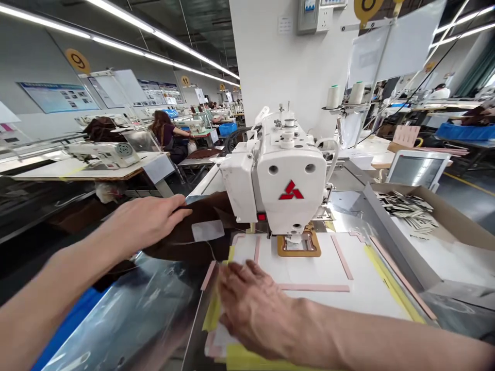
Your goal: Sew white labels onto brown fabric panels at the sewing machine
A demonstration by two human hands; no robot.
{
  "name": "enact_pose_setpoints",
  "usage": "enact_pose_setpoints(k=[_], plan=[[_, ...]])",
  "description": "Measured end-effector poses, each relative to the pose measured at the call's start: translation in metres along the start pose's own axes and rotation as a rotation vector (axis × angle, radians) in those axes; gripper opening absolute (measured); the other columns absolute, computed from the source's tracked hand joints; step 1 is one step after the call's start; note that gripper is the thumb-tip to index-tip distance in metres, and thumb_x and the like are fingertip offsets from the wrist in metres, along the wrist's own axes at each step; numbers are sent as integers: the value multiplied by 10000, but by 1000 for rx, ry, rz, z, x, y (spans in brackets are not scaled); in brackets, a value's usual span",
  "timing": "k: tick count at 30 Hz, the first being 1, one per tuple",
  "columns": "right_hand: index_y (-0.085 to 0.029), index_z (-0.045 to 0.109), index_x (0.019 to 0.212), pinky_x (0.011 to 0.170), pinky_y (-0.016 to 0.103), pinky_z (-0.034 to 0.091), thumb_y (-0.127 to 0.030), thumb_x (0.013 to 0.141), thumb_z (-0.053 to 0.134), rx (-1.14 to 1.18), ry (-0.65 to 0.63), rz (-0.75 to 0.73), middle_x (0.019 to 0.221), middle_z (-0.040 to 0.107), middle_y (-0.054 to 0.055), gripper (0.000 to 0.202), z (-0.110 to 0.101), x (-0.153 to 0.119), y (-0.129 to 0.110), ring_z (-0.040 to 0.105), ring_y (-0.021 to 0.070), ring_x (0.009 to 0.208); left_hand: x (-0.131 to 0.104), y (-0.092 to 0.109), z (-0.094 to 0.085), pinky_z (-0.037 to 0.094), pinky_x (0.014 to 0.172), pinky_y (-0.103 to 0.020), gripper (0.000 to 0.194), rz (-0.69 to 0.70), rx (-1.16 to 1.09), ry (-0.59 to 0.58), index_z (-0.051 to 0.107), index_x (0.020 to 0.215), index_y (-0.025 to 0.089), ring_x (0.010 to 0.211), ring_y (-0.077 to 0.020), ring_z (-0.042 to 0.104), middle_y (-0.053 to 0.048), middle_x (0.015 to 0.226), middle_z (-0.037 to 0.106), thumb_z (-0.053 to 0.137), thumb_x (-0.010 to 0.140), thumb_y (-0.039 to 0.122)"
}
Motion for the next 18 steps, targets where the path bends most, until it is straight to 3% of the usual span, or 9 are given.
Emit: enact_pose_setpoints(k=[2, 4, 7, 10, 12, 14, 16, 18], plan=[[-94, 652, 1226, 1010, 477, 564, -326, 1039, 574, -22, 35, -91, 1277, 720, 170, 308, -5, -17, -4, 684, 295, 1125, 15, 6, 24, 523, 988, -535, 402, 88, 120, -17, 696, 1101, 103, 1006, -352, 697, -83, 928, 704, 428, 1059, 399], [-142, 688, 1086, 896, 409, 600, -344, 1034, 592, -51, 99, -120, 1090, 774, 108, 229, -19, -51, 2, 717, 247, 946, 12, 14, 55, 472, 1077, -600, 440, 161, 148, -33, 666, 1264, 89, 1195, -410, 651, -173, 1253, 699, 401, 1061, 375], [-141, 700, 1181, 923, 404, 597, -296, 1061, 565, -104, 199, 49, 1166, 783, 111, 238, -56, -110, 33, 734, 255, 1024, -6, 35, 97, 432, 1177, -554, 465, 288, 97, -42, 691, 1309, 185, 1375, -373, 573, -119, 1507, 602, 381, 1070, 436], [-133, 676, 1327, 984, 450, 595, -313, 1093, 533, -202, 106, 196, 1328, 739, 121, 329, -80, -149, 58, 727, 291, 1146, -30, 75, 120, 468, 1171, -524, 455, 465, -12, -37, 709, 1316, 265, 1369, -328, 598, -67, 1466, 652, 393, 1083, 494], [-140, 661, 1375, 1016, 497, 589, -393, 1104, 519, -237, 35, 240, 1415, 690, 120, 396, -83, -157, 67, 706, 321, 1211, -48, 111, 129, 506, 1151, -442, 401, 591, -111, -93, 695, 1338, 275, 1313, -267, 648, -48, 1403, 700, 409, 1107, 436], [-127, 636, 1412, 1068, 548, 559, -487, 1095, 520, -231, -16, 259, 1471, 645, 134, 493, -76, -155, 72, 666, 348, 1282, -67, 149, 133, 476, 1196, -397, 380, 752, -175, -130, 649, 1406, 243, 1387, -238, 595, -59, 1486, 641, 431, 1113, 346], [-102, 603, 1445, 1126, 577, 511, -601, 1058, 531, -198, -48, 261, 1498, 614, 163, 636, -66, -147, 75, 621, 359, 1342, -82, 177, 138, 444, 1235, -437, 441, 859, -176, -180, 567, 1500, 240, 1445, -257, 541, -60, 1575, 551, 488, 1102, 411], [-93, 563, 1485, 1182, 591, 449, -704, 1004, 537, -146, -61, 282, 1522, 585, 186, 778, -56, -139, 79, 575, 358, 1394, -87, 191, 145, 428, 1246, -496, 571, 904, -167, -224, 484, 1571, 222, 1466, -294, 517, -80, 1606, 504, 525, 1079, 508]])
Point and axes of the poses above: each hand's wrist, its own x-axis towards the middle knuckle, its own z-axis out of the palm, y = z × x, the point moved 7 cm from there along x, towards the middle knuckle
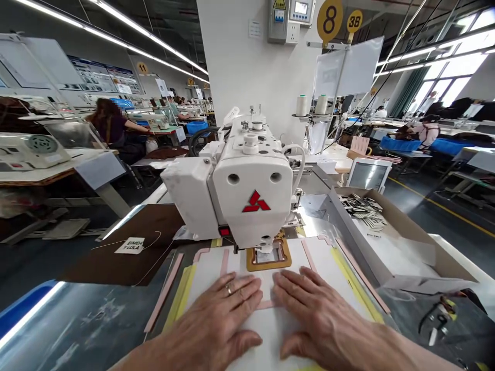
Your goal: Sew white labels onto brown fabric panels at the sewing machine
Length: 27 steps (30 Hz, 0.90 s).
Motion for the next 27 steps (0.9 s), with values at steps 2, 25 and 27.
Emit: enact_pose_setpoints(k=[2, 25, 27], plan=[[-106, 533, 1512, 1227, 604, 379, -775, 946, 551, 62, -2, 38, 1540, 570, 188, 876, 6, 6, 3, 538, 356, 1428, 4, -5, 5, 386, 1263, -550, 650, -15, 1, -6, 449, 1594, 204, 1473, -324, 504, -103, 1596, 513, 539, 1060, 564], [-212, 440, 1555, 1288, 676, 170, -694, 945, 656, 168, 0, 141, 1565, 550, 128, 806, 12, 13, 19, 414, 358, 1518, 15, -31, 9, 244, 1320, -530, 702, -157, -17, -80, 275, 1671, 285, 1586, -298, 310, -12, 1697, 368, 463, 1077, 609], [-205, 409, 1578, 1281, 685, 180, -695, 938, 664, 151, 7, 147, 1598, 516, 137, 845, 12, 12, 18, 394, 369, 1531, 15, -31, 9, 240, 1322, -531, 707, -157, -38, -78, 269, 1673, 291, 1588, -299, 307, -13, 1695, 371, 474, 1074, 606]])
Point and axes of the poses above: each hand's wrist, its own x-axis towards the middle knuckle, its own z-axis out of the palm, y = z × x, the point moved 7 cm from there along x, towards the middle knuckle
